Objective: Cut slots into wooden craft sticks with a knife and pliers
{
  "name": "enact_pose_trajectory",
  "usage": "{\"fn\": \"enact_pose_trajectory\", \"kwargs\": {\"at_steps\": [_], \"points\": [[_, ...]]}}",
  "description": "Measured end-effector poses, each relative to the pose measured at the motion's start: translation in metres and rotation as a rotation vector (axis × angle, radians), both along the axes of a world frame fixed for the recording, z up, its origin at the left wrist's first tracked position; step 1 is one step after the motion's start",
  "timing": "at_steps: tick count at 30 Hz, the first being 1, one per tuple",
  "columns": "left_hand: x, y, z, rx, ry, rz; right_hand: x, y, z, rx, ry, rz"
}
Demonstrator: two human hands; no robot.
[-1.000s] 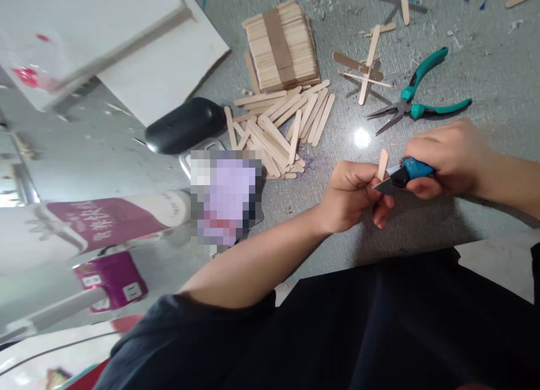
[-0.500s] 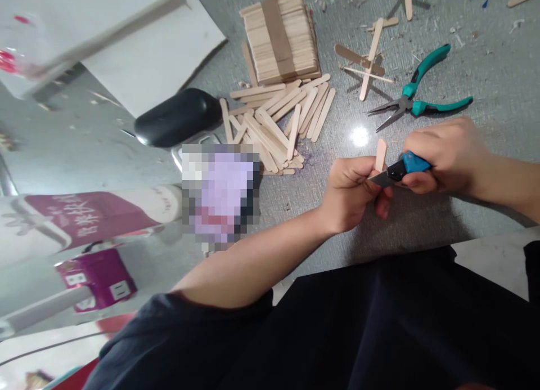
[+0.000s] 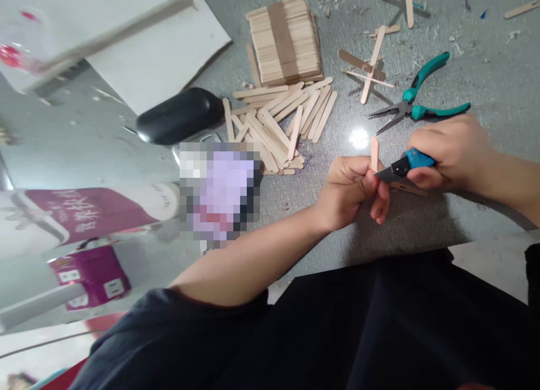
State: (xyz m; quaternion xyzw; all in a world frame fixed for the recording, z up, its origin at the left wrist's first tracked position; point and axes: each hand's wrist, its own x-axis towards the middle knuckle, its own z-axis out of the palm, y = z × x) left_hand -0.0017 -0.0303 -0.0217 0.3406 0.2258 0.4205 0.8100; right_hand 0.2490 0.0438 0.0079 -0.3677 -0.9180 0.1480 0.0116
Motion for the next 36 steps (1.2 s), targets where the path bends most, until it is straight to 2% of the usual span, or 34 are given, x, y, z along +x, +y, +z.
{"fn": "enact_pose_trajectory", "kwargs": {"at_steps": [6,18,28,33,36], "points": [[0.001,-0.002,-0.006,0.072,-0.051,0.049,0.003,0.001,-0.004,0.027,0.091,0.073],[0.005,-0.005,-0.006,0.128,0.046,0.161,-0.004,-0.007,-0.001,0.097,0.148,0.013],[0.009,-0.005,0.001,0.147,0.098,0.202,-0.004,-0.010,-0.002,0.132,0.133,-0.015],[0.008,-0.002,-0.002,0.131,0.259,0.419,-0.008,-0.008,0.003,0.119,0.120,-0.053],[0.005,0.007,-0.004,0.092,0.242,0.573,-0.005,-0.006,0.000,0.157,0.153,-0.106]]}}
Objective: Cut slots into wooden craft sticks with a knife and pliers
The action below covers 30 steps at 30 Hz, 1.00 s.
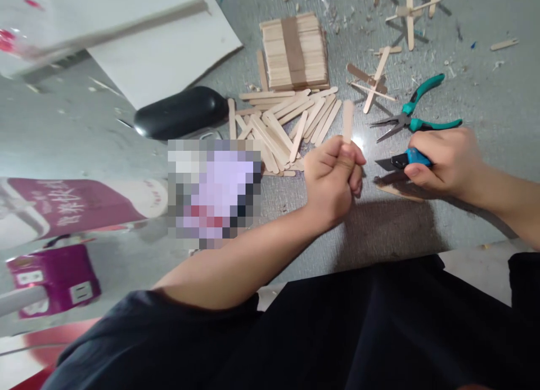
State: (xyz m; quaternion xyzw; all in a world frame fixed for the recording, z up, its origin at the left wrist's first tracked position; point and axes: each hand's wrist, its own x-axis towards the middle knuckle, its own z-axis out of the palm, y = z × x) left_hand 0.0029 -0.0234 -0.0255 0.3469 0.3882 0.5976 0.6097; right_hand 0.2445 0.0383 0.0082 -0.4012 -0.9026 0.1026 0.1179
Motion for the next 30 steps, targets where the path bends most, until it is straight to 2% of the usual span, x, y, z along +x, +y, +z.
{"fn": "enact_pose_trajectory", "kwargs": {"at_steps": [2,6,9,12,16,25,30], "points": [[-0.002,0.005,0.000,-0.013,-0.028,0.055,0.004,0.003,-0.003,0.030,0.039,-0.056],[-0.001,0.006,0.000,-0.019,-0.055,0.015,0.010,0.009,-0.011,0.072,0.077,-0.104],[0.001,0.003,0.000,-0.018,-0.093,-0.040,0.010,0.009,-0.017,0.119,0.094,-0.069],[0.003,0.000,-0.002,0.016,-0.150,-0.155,0.009,0.007,-0.023,0.178,0.134,-0.014],[0.007,-0.004,-0.003,0.055,-0.196,-0.260,0.010,0.004,-0.024,0.224,0.178,0.087],[0.007,-0.002,-0.001,0.031,-0.183,-0.263,0.009,0.003,-0.013,0.133,0.372,0.113],[0.007,-0.003,-0.002,0.029,-0.206,-0.266,0.006,0.003,-0.015,0.096,0.274,0.234]]}}
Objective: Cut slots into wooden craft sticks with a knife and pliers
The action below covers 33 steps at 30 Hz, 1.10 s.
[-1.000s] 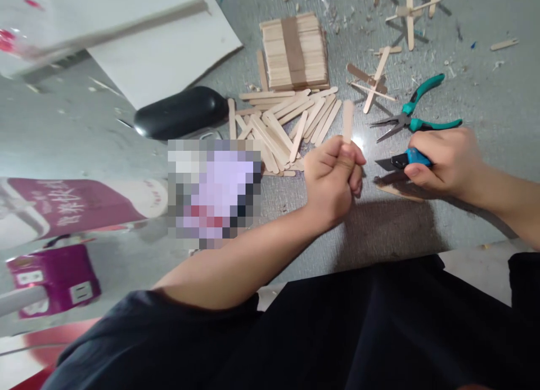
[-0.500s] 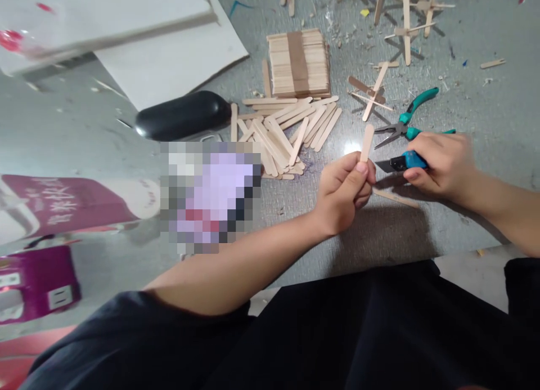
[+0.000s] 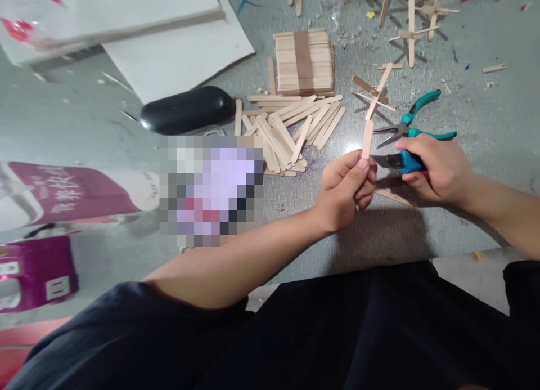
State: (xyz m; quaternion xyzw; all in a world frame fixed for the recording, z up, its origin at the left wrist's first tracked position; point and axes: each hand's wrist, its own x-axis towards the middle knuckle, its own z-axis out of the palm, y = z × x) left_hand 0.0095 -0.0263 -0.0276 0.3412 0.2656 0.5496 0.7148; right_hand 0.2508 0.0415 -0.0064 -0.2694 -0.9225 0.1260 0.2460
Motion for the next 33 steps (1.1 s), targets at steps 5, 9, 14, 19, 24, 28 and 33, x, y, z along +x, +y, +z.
{"fn": "enact_pose_trajectory", "kwargs": {"at_steps": [5,9,14,19,24,28,33], "points": [[0.001,-0.003,0.001,-0.025,-0.023,-0.040,-0.001,-0.002,-0.003,0.050,-0.036,-0.011],[0.002,-0.003,0.002,0.013,-0.030,-0.044,-0.001,-0.002,-0.001,0.046,-0.098,-0.041],[0.002,-0.003,0.003,0.012,0.021,-0.012,0.000,-0.001,0.002,0.039,-0.135,-0.057],[0.004,-0.003,0.001,0.057,0.053,0.037,0.001,-0.002,0.004,0.041,-0.149,-0.078],[0.005,-0.002,0.002,0.061,0.051,0.028,0.001,-0.001,0.005,0.055,-0.151,-0.038],[0.002,-0.003,0.006,0.103,0.061,-0.018,0.001,0.000,0.002,0.051,-0.120,0.021],[-0.001,-0.005,0.011,0.129,0.028,-0.141,0.001,0.001,0.002,0.093,-0.072,0.040]]}}
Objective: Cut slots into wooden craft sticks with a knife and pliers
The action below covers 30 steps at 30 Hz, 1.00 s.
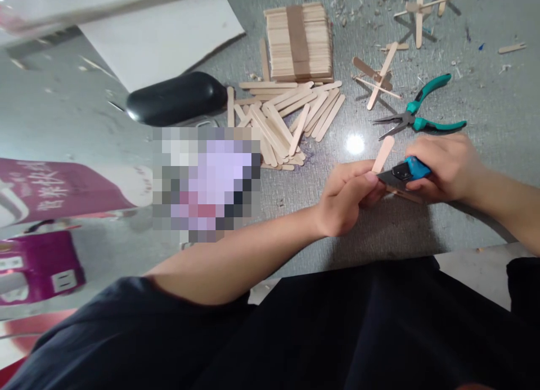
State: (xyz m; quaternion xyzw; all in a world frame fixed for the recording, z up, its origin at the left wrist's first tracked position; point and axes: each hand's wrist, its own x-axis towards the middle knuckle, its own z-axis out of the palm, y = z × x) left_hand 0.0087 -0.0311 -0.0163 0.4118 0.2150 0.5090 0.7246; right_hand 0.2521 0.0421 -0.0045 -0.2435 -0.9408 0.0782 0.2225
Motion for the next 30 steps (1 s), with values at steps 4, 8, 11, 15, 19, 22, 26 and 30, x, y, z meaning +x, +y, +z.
{"fn": "enact_pose_trajectory", "kwargs": {"at_steps": [4,8,11,15,19,22,26,30], "points": [[0.000,-0.002,0.001,0.024,-0.054,-0.057,0.000,-0.001,0.001,-0.040,-0.005,0.002],[0.002,-0.002,0.000,0.042,-0.101,-0.076,-0.001,-0.004,0.002,-0.133,-0.078,-0.049],[0.003,-0.003,-0.001,0.046,-0.144,-0.082,-0.002,-0.005,-0.001,-0.124,-0.061,-0.051],[0.002,-0.004,-0.001,0.033,-0.132,-0.075,-0.003,-0.005,-0.006,-0.042,0.012,-0.048],[0.003,-0.007,0.002,0.023,-0.084,-0.074,-0.003,-0.004,-0.004,-0.077,-0.025,-0.040],[0.004,-0.008,0.001,0.004,-0.088,-0.089,-0.002,-0.003,0.000,-0.187,-0.130,-0.043],[0.005,-0.012,-0.004,0.072,-0.148,-0.091,-0.003,-0.002,0.005,-0.272,-0.209,-0.057],[0.007,-0.016,-0.006,0.094,-0.140,-0.061,-0.004,-0.003,0.003,-0.203,-0.170,-0.043]]}}
